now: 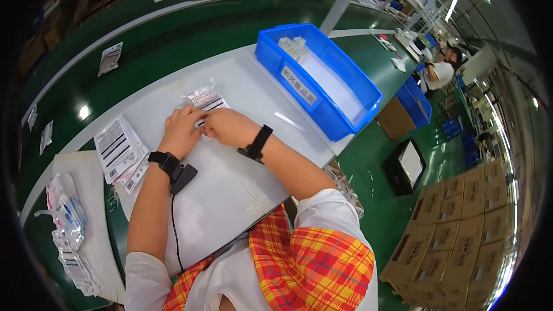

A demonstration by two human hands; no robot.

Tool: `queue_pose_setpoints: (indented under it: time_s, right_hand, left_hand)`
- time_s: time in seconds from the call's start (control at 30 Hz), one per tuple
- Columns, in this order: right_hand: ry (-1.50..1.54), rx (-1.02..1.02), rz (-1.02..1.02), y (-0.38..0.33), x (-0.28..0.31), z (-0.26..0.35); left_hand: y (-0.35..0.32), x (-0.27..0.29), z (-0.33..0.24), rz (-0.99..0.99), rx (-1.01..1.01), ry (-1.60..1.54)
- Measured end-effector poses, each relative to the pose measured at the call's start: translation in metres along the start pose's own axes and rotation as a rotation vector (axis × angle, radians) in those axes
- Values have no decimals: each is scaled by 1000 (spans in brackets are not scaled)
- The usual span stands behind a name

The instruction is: Packaging small white electronic items into clear plastic bags at a workstation.

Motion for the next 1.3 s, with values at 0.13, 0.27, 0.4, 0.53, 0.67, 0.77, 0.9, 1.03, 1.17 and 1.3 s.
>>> queue_pose_setpoints:
  time_s: [0.13, 0.27, 0.4, 0.53, 0.67, 0.77, 0.9, 1.03, 1.17, 1.3]
  right_hand:
    - [-36, 60, 96, -12, 1, 4]
    - [88, 168, -63, -78, 94, 38]
    - [214, -370, -977, -279, 200, 6]
    - [543, -514, -1278, -495, 121, -50]
    - [-848, -1355, -182, -637, 2, -52]
    - [-667, -1197, -1060, -599, 71, -47]
    - [-274, -498, -1176, -284, 177, 43]
    - [256, -249, -402, -71, 96, 27]
    - [-90, -353, -161, -24, 39, -57]
    - [46, -439, 233, -1, 28, -84]
  left_hand:
    - [0, -2, -8, 9, 9, 10]
    - [-3, 4, -6, 24, -23, -27]
    - [-15, 12, -2, 20, -24, -32]
    - [-8, 16, -9, -6, 7, 36]
    - [0, 6, -23, -50, -16, 58]
    - [-3, 14, -19, -104, 26, 80]
    - [-7, 10, -21, -114, -48, 171]
    - [-19, 24, -11, -179, 89, 300]
    - [-16, 24, -18, -213, 93, 243]
    - [-20, 19, -3, -175, 144, 236]
Point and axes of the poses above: each hand's wrist, its own y-axis towards the middle knuckle, its own x-axis out of the back of the hand, z = x × y, the point moved 9 cm from there along y, towards the middle knuckle, and after that the axes turned 14 degrees about x, right-handed, at the moved point
